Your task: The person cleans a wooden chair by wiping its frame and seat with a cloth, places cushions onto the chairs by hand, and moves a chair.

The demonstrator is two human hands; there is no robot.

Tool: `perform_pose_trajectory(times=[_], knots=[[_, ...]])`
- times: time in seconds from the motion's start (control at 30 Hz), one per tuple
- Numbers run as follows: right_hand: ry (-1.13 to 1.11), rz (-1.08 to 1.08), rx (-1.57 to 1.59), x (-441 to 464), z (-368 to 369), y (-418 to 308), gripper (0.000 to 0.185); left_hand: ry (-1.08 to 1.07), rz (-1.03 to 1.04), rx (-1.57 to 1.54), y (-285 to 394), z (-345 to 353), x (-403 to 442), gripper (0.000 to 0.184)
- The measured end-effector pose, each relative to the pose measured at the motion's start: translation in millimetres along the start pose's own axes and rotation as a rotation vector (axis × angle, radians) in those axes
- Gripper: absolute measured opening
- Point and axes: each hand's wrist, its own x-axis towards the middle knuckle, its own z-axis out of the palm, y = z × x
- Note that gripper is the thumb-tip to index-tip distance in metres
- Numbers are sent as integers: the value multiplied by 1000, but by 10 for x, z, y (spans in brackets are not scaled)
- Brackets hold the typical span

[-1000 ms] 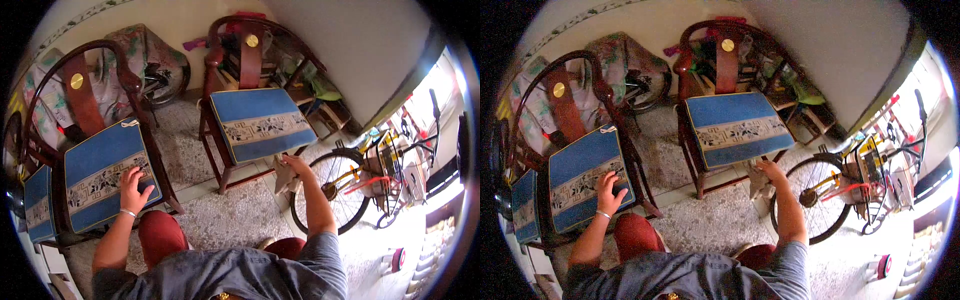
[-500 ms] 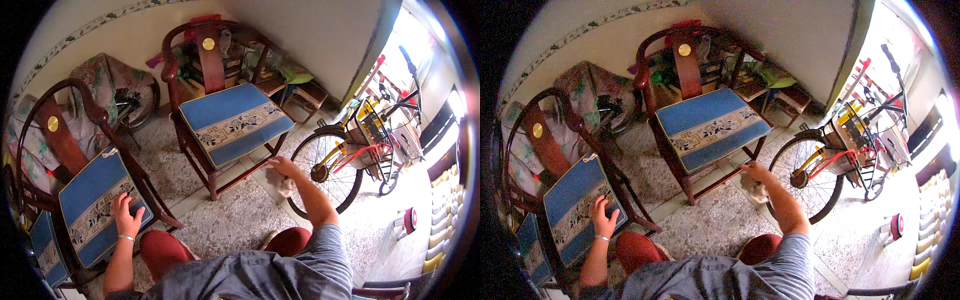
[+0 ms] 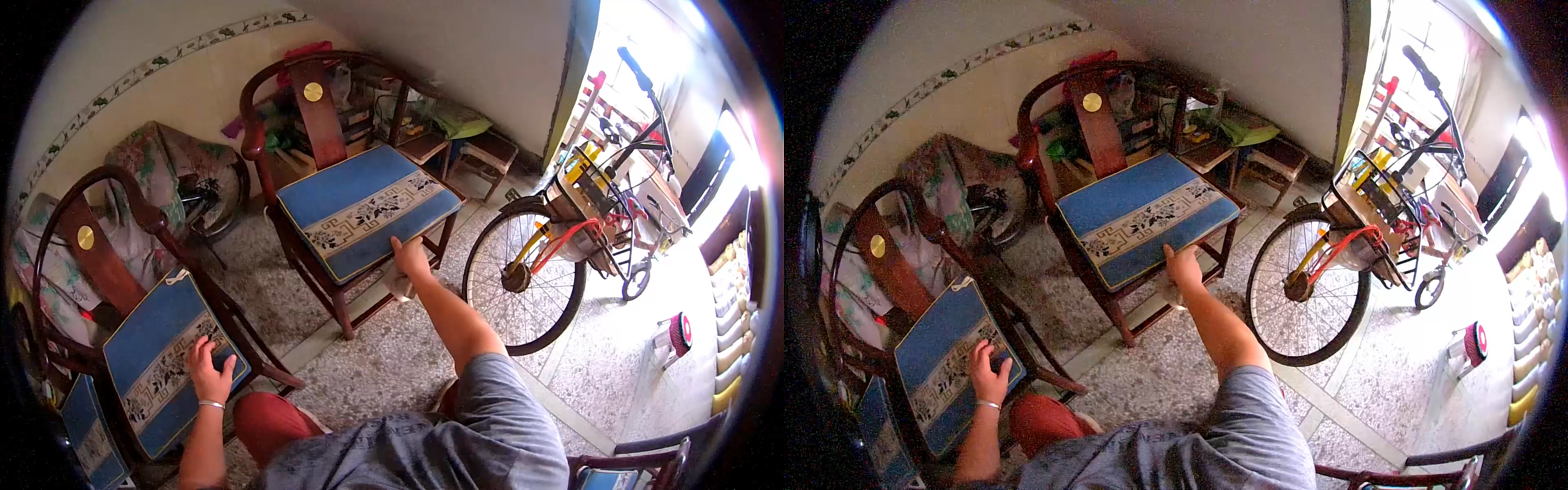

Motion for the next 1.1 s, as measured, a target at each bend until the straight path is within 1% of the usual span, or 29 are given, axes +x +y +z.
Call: perform_pose_trajectory(times=[0.03, 0.1, 0.13, 0.2, 0.23, 0.27, 0.33, 0.4, 0.47, 0.5, 0.53, 0.57, 0.6, 0.63, 0.67, 0.73, 0.77, 0.8, 0.83, 0.9, 0.97, 1.0, 1.07, 1.1], knots=[[-1, 0, 1, -43, 46, 32, 93, 1, 0, -1, -10, 9, -1, 46], [-78, -86, 58, -101, 89, 81, 104, -1, 2, -4, -13, 25, 1, 46], [-77, -82, 58, -140, 18, 25, 104, -3, -11, -13, -2, 31, 3, 46], [-108, 15, 131, -137, -131, -149, 82, -2, -22, -17, -8, 31, 18, 46], [-106, 15, 137, -24, -178, -176, 82, -1, -10, -16, -22, 36, 17, 46], [-202, 14, 121, 98, -265, -174, 84, -2, 4, -14, -33, 35, 7, 46], [-292, 26, 109, 112, -302, -101, 86, -3, -4, -27, -42, 46, -5, 45], [-256, 44, 92, 62, -264, -95, 87, 0, -8, -52, -31, 51, -2, 45], [-220, 55, 84, 68, -214, -68, 87, 1, -24, -7, -8, 43, -10, 43], [-286, -67, -54, 76, -163, -13, 91, -22, -32, -16, 12, 23, -7, 42], [-313, -114, -122, 61, -143, -11, 92, -26, -13, -24, 33, 25, -7, 42], [-338, -164, -187, 47, -123, -8, 94, -23, -37, -6, 48, 27, -12, 41], [-320, -41, -64, 13, -92, -50, 98, -21, -61, 13, 40, 34, -24, 41], [-300, 79, 61, -11, -107, -24, 102, -17, -31, -2, -25, 70, -23, 40], [-290, 90, 69, -25, -174, 44, 102, -21, -15, -4, -73, 100, -21, 40], [-429, 2, 230, -65, -294, 126, 105, -6, -3, 21, -83, 97, -33, 38], [-403, -12, 180, -100, -337, 168, 99, -5, -4, 22, -92, 98, -38, 38], [-405, -13, 181, -115, -401, 200, 99, -12, -5, 24, -96, 92, -40, 40], [-576, -69, 33, -122, -471, 245, 95, -19, -6, 27, -97, 91, -41, 41], [-757, -123, -117, -269, -588, 401, 91, -23, -37, 41, -101, 116, -40, 43], [-719, -146, 11, -714, -807, 387, 81, -39, -75, 11, -63, 97, -51, 47], [-734, -135, 16, -914, -907, 329, 81, -23, -62, 12, -48, 98, -57, 46], [-826, -307, 184, -1259, -1100, 384, 77, 8, 45, 103, -79, 126, -60, 48], [-838, -374, 219, -1316, -975, 530, 72, -6, 102, 108, -71, 110, -53, 49]])
